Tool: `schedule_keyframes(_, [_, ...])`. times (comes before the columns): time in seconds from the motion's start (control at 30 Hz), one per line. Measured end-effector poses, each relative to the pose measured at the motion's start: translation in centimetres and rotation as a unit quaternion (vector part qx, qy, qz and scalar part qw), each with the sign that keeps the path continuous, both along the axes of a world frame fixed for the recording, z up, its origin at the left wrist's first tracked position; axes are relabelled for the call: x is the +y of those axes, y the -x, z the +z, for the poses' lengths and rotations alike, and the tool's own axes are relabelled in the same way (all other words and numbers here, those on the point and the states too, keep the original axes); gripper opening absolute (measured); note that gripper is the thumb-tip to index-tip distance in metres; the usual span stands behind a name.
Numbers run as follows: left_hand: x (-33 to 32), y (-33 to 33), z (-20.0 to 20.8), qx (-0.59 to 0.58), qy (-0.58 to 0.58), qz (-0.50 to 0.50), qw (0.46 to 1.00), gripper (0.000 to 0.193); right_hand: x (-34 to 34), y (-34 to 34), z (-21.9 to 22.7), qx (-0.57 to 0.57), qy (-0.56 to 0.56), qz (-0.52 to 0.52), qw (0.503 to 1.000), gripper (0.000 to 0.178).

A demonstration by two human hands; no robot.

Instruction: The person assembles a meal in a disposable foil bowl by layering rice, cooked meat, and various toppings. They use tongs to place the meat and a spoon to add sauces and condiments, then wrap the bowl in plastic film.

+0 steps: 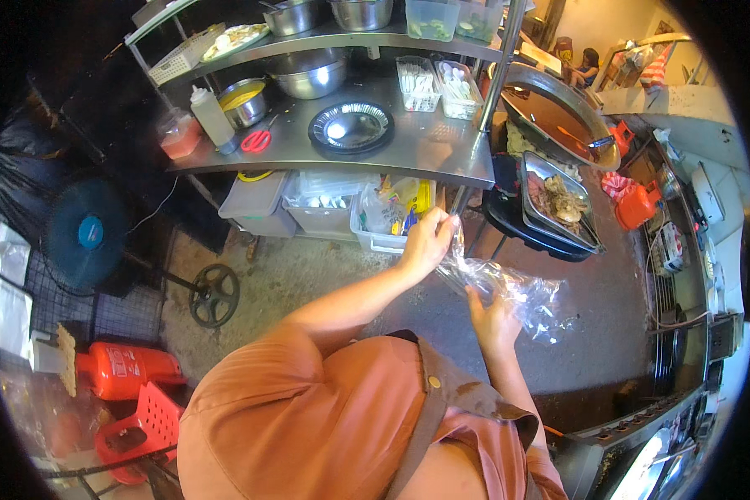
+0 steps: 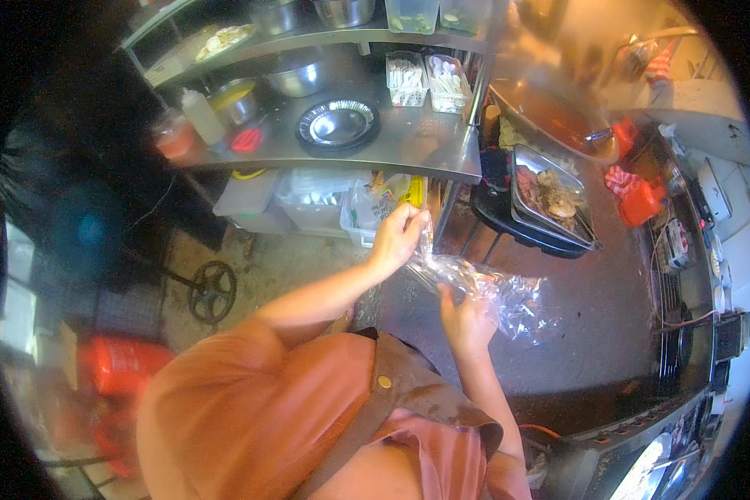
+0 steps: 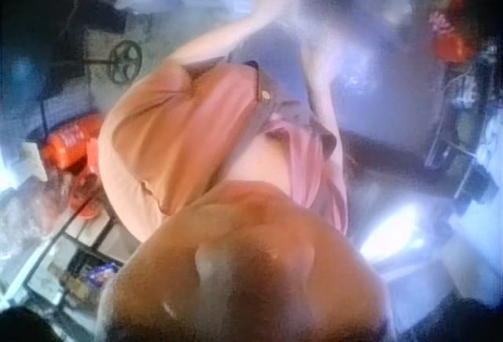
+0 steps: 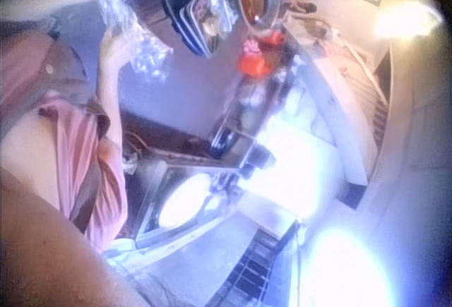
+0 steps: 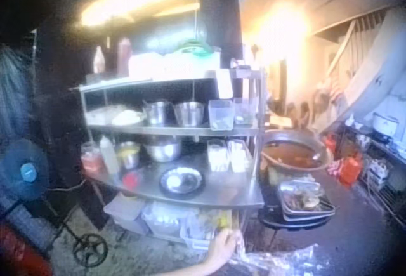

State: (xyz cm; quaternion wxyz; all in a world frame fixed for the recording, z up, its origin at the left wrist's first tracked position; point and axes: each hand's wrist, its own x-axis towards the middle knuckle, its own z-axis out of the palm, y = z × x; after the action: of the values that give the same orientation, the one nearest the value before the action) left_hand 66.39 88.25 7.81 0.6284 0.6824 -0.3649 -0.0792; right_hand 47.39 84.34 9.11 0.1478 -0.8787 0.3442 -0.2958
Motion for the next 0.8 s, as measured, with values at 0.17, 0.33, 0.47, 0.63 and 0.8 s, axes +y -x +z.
schedule_keyframes(0.17, [1.1,-8.6,0.0,-0.186,-0.107,0.081,0.973,0.017,1.3,-4.9,3.0,0.116,-0.227,0.180,0.950,0.066])
schedule_keyframes(0.33, [0.7,-16.1,1.1,-0.137,-0.060,-0.026,0.988,0.016,1.2,-13.8,6.1,-0.065,-0.311,0.182,0.931,0.069])
schedule_keyframes(0.47, [0.4,-16.7,3.3,-0.093,-0.039,-0.274,0.956,0.023,-4.4,-20.8,0.8,0.009,-0.002,0.010,1.000,0.038])
schedule_keyframes(0.63, [1.8,-24.3,-1.5,-0.120,-0.224,-0.267,0.930,0.049,-6.1,-22.9,-1.9,-0.162,-0.232,-0.008,0.959,0.010])
schedule_keyframes(0.8, [24.9,-30.3,-12.4,0.177,-0.537,-0.171,0.807,0.051,-5.1,-21.4,-1.2,-0.264,-0.482,-0.116,0.827,0.018])
